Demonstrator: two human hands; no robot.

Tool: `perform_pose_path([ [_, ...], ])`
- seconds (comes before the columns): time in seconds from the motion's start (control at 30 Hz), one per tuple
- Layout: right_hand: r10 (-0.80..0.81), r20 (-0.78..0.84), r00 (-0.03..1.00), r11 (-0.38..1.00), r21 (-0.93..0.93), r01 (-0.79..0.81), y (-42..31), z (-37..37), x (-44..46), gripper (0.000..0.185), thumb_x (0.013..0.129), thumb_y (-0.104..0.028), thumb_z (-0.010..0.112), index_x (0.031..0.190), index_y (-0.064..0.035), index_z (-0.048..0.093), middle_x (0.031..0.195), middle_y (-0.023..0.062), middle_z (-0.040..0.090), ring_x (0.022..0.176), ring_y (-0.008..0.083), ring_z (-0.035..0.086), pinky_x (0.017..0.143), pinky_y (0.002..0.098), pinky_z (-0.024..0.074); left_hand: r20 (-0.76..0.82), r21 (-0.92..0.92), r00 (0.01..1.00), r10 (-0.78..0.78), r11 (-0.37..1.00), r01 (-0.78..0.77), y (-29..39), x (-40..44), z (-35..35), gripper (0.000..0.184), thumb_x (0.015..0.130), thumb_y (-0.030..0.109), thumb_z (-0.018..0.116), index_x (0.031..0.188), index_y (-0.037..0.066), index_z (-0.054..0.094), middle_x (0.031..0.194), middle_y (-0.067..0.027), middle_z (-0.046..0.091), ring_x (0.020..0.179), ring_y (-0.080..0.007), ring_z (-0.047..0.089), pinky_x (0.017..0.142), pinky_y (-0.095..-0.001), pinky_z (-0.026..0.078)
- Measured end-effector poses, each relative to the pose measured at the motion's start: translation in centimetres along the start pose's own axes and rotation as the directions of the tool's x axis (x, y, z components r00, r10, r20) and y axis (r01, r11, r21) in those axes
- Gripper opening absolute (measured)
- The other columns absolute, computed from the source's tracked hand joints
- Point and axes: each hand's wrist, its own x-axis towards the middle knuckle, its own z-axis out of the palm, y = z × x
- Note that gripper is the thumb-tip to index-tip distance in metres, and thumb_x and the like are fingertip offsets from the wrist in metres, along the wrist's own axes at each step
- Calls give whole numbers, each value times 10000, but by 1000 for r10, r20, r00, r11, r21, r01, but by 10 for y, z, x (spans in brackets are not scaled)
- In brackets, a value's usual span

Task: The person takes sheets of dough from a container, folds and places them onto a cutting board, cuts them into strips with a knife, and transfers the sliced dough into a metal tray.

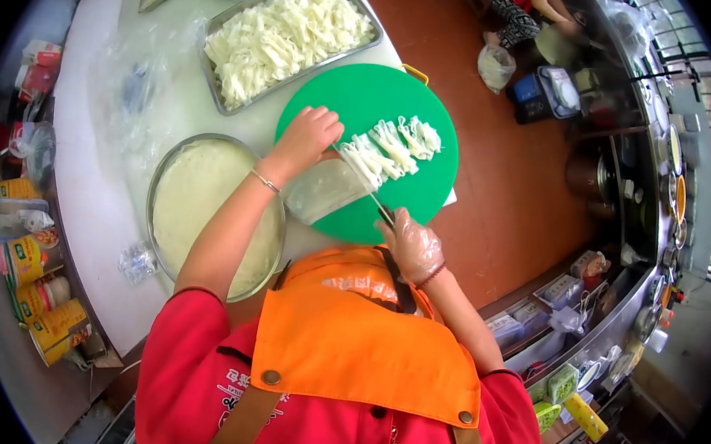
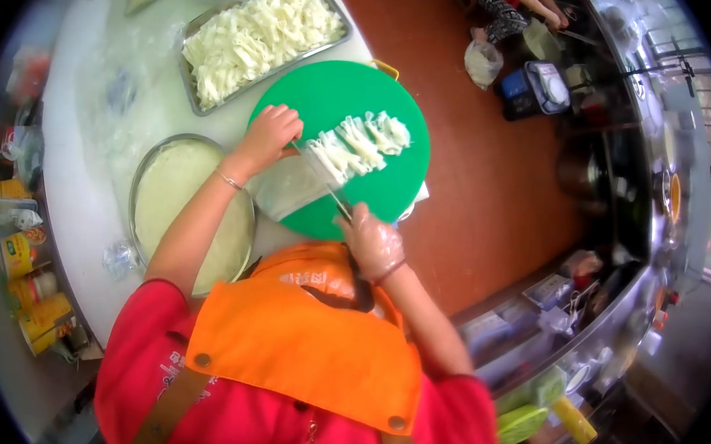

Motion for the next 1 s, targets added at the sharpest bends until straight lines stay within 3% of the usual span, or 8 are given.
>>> perform_pose_path([
  [0.13,70,115,991,997,-40,-66,8,23,15,345,957,-362,611,1030,-32,541,850,236,672,726,419,671,640,507,542,8,26,1000,21,999,-21,-5,-7,15,313,687,181,792,826,105,523,866,-72,513,906,-281,522,764,-401,412],
  [0.27,-68,-39,997,997,27,69,1,11,-2,343,968,-367,597,992,-32,528,768,244,661,696,423,666,631,512,533,54,25,998,-31,999,30,8,-13,-17,332,695,217,804,885,91,563,924,-65,556,959,-266,552,791,-390,444],
  [0.43,44,120,992,997,-60,-37,2,25,13,335,948,-348,629,1008,-34,528,804,238,665,698,411,667,623,503,536,21,31,1000,-21,999,21,-4,-19,3,355,665,196,818,845,96,529,889,-70,528,921,-281,535,771,-396,424],
  [0.53,-70,-7,997,998,-1,70,-7,14,-1,348,963,-372,602,978,-36,512,767,256,658,701,411,668,619,506,533,23,67,999,-33,997,32,-3,-22,-15,356,673,214,817,867,93,545,910,-71,539,939,-271,541,778,-392,431],
  [0.7,-1,131,991,1000,-30,5,7,41,20,345,970,-360,593,996,-27,507,803,244,664,712,435,661,655,519,532,68,41,997,-48,998,45,-6,-29,-4,371,672,233,823,866,94,539,910,-71,536,942,-267,539,785,-397,433],
  [0.87,-54,107,993,999,6,53,-10,26,3,350,980,-371,575,974,-30,496,796,260,662,723,441,657,642,525,523,-26,-14,999,-43,999,42,5,-43,-18,382,660,231,826,827,98,510,864,-70,509,900,-274,527,781,-400,425],
  [1.0,-52,127,990,999,-3,53,-9,33,13,339,979,-356,580,976,-28,493,784,258,659,708,444,651,623,531,515,62,38,998,-28,999,26,-6,-53,-3,365,683,249,810,831,95,514,872,-72,516,912,-278,528,791,-399,434],
])
